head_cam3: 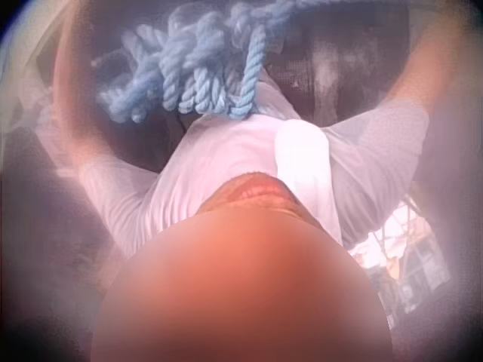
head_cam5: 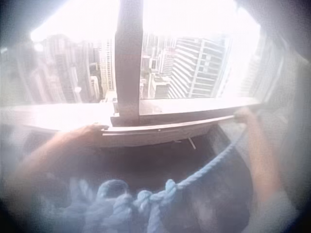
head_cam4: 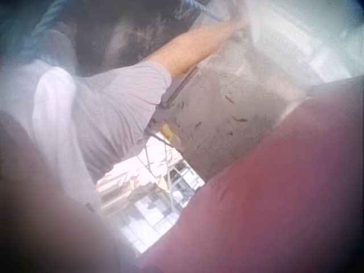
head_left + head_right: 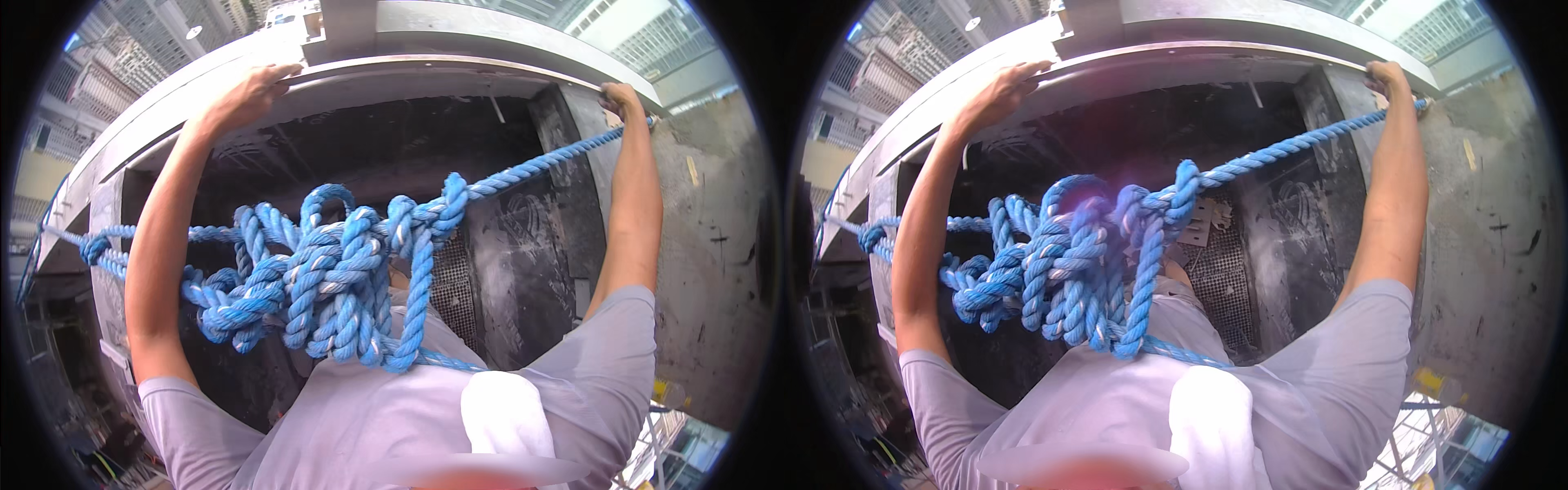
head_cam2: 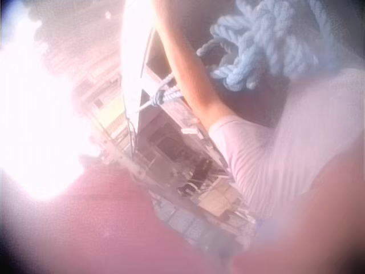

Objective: The person scrapes debris from a recessed opening, then positions a granite slab into the opening. They use a hammer and chisel to adjust the slab's fit, then apply sealant from a tube along the edge.

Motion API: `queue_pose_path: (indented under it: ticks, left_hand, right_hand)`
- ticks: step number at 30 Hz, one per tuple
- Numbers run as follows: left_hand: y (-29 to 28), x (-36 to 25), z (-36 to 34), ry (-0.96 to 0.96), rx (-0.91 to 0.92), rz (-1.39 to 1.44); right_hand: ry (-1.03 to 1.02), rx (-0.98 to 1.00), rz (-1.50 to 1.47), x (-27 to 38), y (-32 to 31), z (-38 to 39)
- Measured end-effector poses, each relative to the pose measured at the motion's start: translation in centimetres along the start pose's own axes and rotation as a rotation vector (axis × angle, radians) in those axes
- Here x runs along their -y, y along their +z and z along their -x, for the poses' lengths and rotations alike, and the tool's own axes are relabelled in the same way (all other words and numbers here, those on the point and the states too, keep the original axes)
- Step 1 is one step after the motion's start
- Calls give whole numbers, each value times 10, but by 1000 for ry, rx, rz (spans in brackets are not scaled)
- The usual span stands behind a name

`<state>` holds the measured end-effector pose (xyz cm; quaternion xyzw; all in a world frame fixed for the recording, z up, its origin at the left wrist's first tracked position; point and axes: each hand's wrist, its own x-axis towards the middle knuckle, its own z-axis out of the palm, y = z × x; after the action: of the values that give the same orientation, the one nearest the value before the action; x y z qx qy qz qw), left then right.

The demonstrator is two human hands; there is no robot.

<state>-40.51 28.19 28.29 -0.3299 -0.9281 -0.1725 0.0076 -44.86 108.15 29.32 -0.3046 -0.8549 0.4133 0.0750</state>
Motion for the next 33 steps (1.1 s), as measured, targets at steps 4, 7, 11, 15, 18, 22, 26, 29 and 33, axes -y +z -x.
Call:
queue_pose_path:
  ticks: [4, 7, 11, 15, 18, 22, 26, 29, 33]
  left_hand:
    - [-7, -83, -38, 133, 28, -66]
    - [12, -36, -43, 120, 41, -90]
    - [24, -21, -39, 22, 54, -10]
    - [30, -12, -33, -60, 58, 57]
    - [35, 3, -31, -25, 30, 55]
    - [40, 9, -38, -9, 17, 35]
    - [40, 8, -32, -21, 7, 38]
    - [34, 18, -16, -114, -13, 30]
    - [47, 18, -45, 61, -22, -99]
  right_hand:
    - [128, -134, -52, -36, -58, 37]
    - [110, -88, -106, -30, -33, 45]
    - [142, -58, -31, -34, -17, 44]
    - [128, 12, 67, -35, -6, 44]
    - [125, 23, 99, -33, -5, 46]
    - [129, 49, 144, -38, -11, 43]
    - [145, 75, 158, -32, 5, 37]
    - [4, 133, 143, -31, 32, 10]
    - [75, 271, 193, -133, 4, -84]
